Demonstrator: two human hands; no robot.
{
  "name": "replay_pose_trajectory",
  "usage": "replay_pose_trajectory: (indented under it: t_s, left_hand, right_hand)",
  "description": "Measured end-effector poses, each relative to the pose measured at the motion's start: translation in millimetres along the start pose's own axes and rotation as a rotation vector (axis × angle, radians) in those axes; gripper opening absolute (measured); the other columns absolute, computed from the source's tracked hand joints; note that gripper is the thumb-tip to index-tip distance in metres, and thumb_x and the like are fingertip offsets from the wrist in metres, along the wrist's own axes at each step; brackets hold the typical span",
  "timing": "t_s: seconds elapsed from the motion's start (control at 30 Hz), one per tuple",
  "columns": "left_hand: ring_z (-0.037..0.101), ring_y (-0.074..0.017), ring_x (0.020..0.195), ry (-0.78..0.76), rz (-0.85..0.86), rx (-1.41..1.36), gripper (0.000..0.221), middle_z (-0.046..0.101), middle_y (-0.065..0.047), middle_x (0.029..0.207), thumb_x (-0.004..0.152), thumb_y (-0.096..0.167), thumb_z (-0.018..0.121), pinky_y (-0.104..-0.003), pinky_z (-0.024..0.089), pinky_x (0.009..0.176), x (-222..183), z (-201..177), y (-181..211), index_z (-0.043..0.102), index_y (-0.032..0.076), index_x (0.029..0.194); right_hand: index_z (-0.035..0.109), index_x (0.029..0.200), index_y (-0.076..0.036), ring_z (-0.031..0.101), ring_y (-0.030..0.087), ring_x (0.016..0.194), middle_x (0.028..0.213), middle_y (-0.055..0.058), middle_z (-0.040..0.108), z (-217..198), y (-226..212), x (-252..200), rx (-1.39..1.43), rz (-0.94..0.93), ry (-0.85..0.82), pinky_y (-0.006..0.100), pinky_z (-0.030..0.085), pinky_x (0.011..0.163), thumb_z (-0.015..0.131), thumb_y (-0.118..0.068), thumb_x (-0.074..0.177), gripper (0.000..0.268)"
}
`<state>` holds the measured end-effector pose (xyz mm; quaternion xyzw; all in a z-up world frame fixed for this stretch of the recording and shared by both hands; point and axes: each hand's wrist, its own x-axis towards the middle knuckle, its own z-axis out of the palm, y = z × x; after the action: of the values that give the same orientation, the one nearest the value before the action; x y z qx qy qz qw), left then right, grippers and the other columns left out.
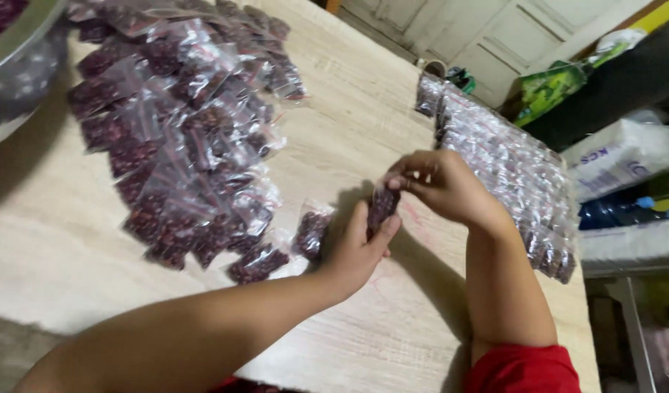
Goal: Organizing small plastic bags filled with red beans into a neat grid on a wooden table.
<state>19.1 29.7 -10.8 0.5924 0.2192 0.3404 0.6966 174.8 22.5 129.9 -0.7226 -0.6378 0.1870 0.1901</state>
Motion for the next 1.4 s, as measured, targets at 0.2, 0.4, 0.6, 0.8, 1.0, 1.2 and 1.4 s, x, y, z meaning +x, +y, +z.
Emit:
replay_pose_trajectory:
  t_s: [0.2,0.4,0.6,0.8,1.0,1.2,1.4]
  left_hand:
    - [0.069,-0.0188,0.056,-0.065,0.137,0.181,0.029,0.077,-0.008,0.097,0.098,0.025,0.058,-0.035,0.051,0.048,3,-5,22,0.062,0.005,0.12]
    - [0.075,-0.0257,0.08,-0.192,0.045,0.377,0.032,0.079,0.0,0.103,0.099,0.042,0.047,-0.044,0.052,0.059,1,-5,24,0.065,0.021,0.116]
    - [0.074,-0.0302,0.083,-0.181,0.078,0.383,0.028,0.078,0.001,0.09,0.098,0.041,0.049,-0.047,0.052,0.065,0,-5,22,0.067,0.022,0.108]
    - [0.073,-0.0272,0.078,-0.234,0.045,0.39,0.028,0.077,0.001,0.087,0.099,0.04,0.048,-0.044,0.051,0.06,0,-6,26,0.067,0.021,0.106]
    - [0.073,-0.0281,0.076,-0.245,0.041,0.404,0.031,0.076,0.0,0.083,0.1,0.043,0.045,-0.045,0.05,0.059,0,-5,25,0.066,0.021,0.107]
    - [0.074,-0.0333,0.082,-0.221,0.113,0.341,0.026,0.077,-0.006,0.091,0.1,0.036,0.05,-0.048,0.053,0.064,-4,-9,28,0.066,0.017,0.106]
    - [0.076,-0.0332,0.094,-0.181,0.164,0.313,0.024,0.078,-0.009,0.097,0.1,0.032,0.052,-0.048,0.059,0.075,-10,-10,29,0.067,0.015,0.108]
  right_hand:
    - [0.075,0.101,-0.004,0.069,0.023,0.087,0.093,0.011,0.074,-61,59,61,-0.129,0.008,0.113,0.039,0.056,0.086,0.071,-0.004,0.096,0.007]
    - [0.075,0.101,-0.003,0.067,0.026,0.091,0.1,0.011,0.074,-73,158,122,-0.431,0.175,0.044,0.042,0.052,0.076,0.063,0.002,0.101,0.012]
    - [0.073,0.096,-0.01,0.059,0.037,0.097,0.096,0.007,0.072,-62,190,142,-0.534,0.345,0.022,0.069,0.014,0.108,0.043,0.012,0.092,0.037]
    - [0.073,0.101,-0.01,0.059,0.035,0.094,0.092,0.006,0.072,-59,204,152,-0.56,0.402,0.07,0.056,0.017,0.105,0.042,0.018,0.087,0.044]
    - [0.068,0.115,-0.011,0.057,0.037,0.102,0.107,0.01,0.07,-55,191,147,-0.649,0.326,0.107,0.056,0.02,0.099,0.056,0.0,0.095,0.026]
    - [0.069,0.112,-0.013,0.062,0.034,0.104,0.1,0.008,0.071,-41,227,133,-0.904,0.171,0.079,0.064,0.024,0.101,0.08,-0.023,0.088,0.028]
    - [0.074,0.11,-0.014,0.066,0.04,0.111,0.092,0.014,0.077,-18,271,139,-1.148,0.098,0.102,0.079,0.022,0.104,0.072,-0.028,0.091,0.024]
